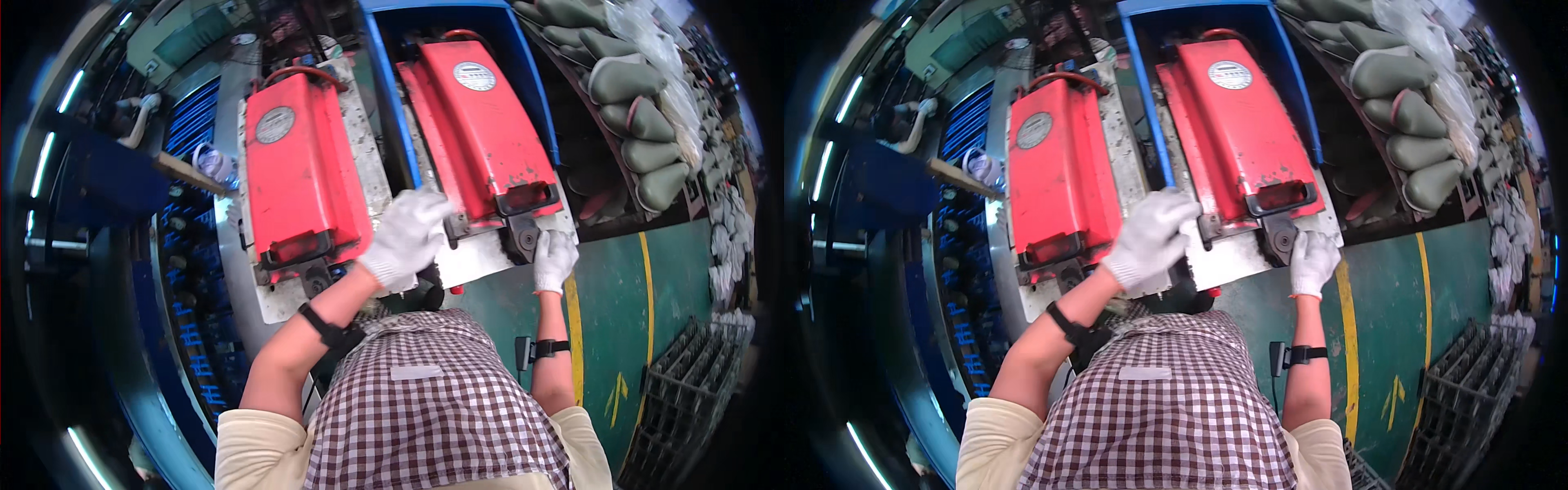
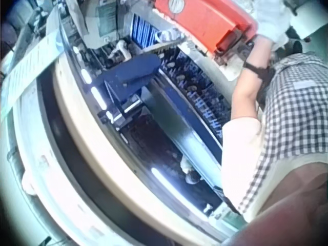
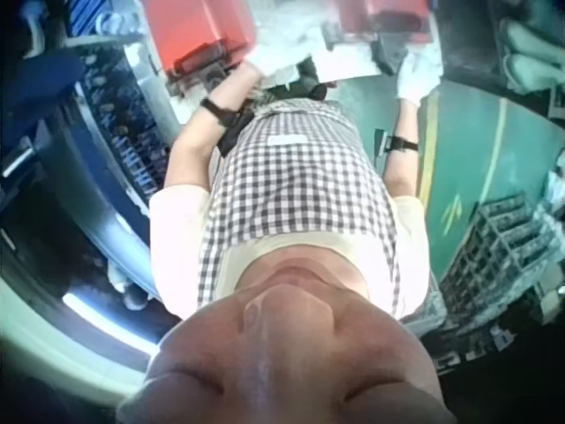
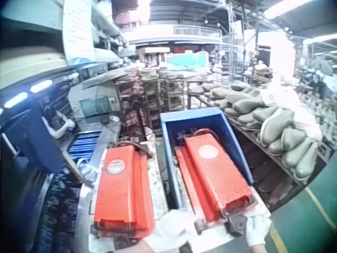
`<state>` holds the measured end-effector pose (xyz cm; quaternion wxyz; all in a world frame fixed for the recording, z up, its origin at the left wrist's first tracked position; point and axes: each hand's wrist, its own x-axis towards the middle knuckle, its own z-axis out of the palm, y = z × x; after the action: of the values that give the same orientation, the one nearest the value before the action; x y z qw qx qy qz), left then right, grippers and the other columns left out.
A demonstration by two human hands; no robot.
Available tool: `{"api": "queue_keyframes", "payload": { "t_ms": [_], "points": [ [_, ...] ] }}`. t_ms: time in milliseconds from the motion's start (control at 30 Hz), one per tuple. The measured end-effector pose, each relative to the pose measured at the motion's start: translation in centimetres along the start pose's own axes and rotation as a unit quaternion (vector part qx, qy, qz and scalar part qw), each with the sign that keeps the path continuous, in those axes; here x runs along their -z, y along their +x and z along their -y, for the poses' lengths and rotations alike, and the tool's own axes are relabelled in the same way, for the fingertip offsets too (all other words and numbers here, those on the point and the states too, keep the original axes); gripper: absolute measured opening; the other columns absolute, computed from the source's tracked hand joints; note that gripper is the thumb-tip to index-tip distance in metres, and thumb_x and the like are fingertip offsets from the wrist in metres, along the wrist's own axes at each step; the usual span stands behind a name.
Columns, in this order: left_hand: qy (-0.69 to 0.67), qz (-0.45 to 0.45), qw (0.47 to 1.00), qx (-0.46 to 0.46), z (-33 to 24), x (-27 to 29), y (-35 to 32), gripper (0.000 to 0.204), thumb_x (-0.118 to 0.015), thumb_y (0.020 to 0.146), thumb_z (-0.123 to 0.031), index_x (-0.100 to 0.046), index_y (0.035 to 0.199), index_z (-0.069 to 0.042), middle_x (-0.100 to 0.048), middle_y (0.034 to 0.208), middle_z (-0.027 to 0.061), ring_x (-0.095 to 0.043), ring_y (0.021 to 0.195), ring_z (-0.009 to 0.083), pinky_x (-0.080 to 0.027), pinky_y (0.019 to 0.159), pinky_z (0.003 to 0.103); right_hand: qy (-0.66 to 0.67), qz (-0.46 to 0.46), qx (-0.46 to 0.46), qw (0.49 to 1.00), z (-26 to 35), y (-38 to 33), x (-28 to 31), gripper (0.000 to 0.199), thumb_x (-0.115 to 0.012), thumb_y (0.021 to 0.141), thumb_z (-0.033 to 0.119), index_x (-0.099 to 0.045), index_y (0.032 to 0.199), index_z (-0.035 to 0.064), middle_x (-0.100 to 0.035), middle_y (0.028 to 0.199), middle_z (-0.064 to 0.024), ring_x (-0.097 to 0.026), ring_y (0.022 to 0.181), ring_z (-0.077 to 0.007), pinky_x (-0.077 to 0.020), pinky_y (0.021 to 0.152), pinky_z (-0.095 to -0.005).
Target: Operating a heat-setting or sole-pressing machine to shape and set the soles of black leather shoes.
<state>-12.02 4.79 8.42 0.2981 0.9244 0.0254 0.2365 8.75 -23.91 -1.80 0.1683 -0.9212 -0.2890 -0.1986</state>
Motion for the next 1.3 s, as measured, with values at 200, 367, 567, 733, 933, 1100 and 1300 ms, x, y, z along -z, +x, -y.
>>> {"api": "queue_keyframes", "payload": {
  "t_ms": [200, 367, 567, 733, 933, 1100, 1300],
  "points": [
    [0.062, -0.120, 0.948, 0.287, 3.9, 10.9, -12.7, 0.014, -0.066, 0.087, -0.005, -0.074, 0.099, -0.002, -0.070, 0.094, 0.0164, -0.069, 0.093, 0.0334, -0.055, 0.084, 0.042, 0.206, -0.075, -0.104, 0.970, 2.6, -1.2, 0.9, 0.012, -0.065, 0.093, 0.009, -0.072, 0.101, 0.0028, -0.069, 0.099, -0.0138, -0.064, 0.097, -0.0323, -0.0491, 0.091, -0.0449],
    [0.153, 0.052, 0.964, 0.210, 4.8, 12.6, -16.3, 0.022, -0.068, 0.091, -0.027, -0.075, 0.100, -0.008, -0.072, 0.093, 0.0136, -0.070, 0.090, 0.0336, -0.055, 0.081, 0.045, 0.450, 0.097, -0.080, 0.884, 12.1, -2.5, 0.9, 0.012, -0.062, 0.098, 0.006, -0.068, 0.105, -0.0020, -0.066, 0.097, -0.0070, -0.061, 0.097, -0.0185, -0.0476, 0.092, -0.0310],
    [0.164, 0.189, 0.903, 0.348, 6.2, 10.9, -13.2, 0.048, -0.065, 0.083, -0.058, -0.074, 0.089, -0.011, -0.075, 0.092, 0.0161, -0.073, 0.091, 0.0351, -0.056, 0.079, 0.048, 0.631, 0.417, -0.293, 0.585, 24.9, -2.0, -1.5, 0.028, -0.059, 0.104, 0.033, -0.067, 0.110, 0.0071, -0.070, 0.093, -0.0040, -0.065, 0.078, -0.0150, -0.0540, 0.073, -0.0309],
    [0.175, 0.161, 0.913, 0.331, 6.6, 10.0, -13.9, 0.048, -0.064, 0.084, -0.056, -0.075, 0.090, -0.010, -0.074, 0.092, 0.0173, -0.073, 0.091, 0.0348, -0.056, 0.080, 0.047, 0.660, 0.458, -0.391, 0.449, 30.8, -5.7, -3.4, 0.024, -0.058, 0.103, 0.032, -0.064, 0.100, 0.0088, -0.066, 0.086, -0.0042, -0.060, 0.070, -0.0158, -0.0508, 0.064, -0.0309],
    [0.186, 0.161, 0.915, 0.319, 6.7, 9.7, -14.8, 0.050, -0.063, 0.086, -0.057, -0.075, 0.094, -0.009, -0.075, 0.097, 0.0171, -0.073, 0.095, 0.0335, -0.056, 0.085, 0.045, 0.607, 0.408, -0.352, 0.585, 33.4, -10.0, -2.1, 0.027, -0.059, 0.102, 0.032, -0.064, 0.088, 0.0095, -0.062, 0.074, 0.0002, -0.054, 0.062, -0.0099, -0.0438, 0.059, -0.0268],
    [0.184, 0.167, 0.916, 0.315, 6.8, 9.9, -14.4, 0.052, -0.062, 0.086, -0.057, -0.076, 0.100, -0.010, -0.075, 0.100, 0.0173, -0.073, 0.097, 0.0338, -0.056, 0.087, 0.046, 0.400, 0.411, -0.045, 0.818, 32.3, -13.1, -3.5, 0.036, -0.058, 0.100, 0.036, -0.071, 0.108, 0.0035, -0.073, 0.093, -0.0202, -0.071, 0.093, -0.0368, -0.0525, 0.088, -0.0447],
    [0.185, 0.160, 0.915, 0.321, 6.8, 9.9, -14.3, 0.051, -0.062, 0.085, -0.058, -0.077, 0.102, -0.011, -0.076, 0.100, 0.0164, -0.073, 0.096, 0.0341, -0.057, 0.085, 0.046, 0.315, 0.257, 0.121, 0.906, 32.7, -13.6, 0.7, 0.027, -0.063, 0.095, 0.036, -0.070, 0.095, 0.0099, -0.069, 0.086, -0.0163, -0.069, 0.088, -0.0351, -0.0539, 0.078, -0.0464]
  ]
}}
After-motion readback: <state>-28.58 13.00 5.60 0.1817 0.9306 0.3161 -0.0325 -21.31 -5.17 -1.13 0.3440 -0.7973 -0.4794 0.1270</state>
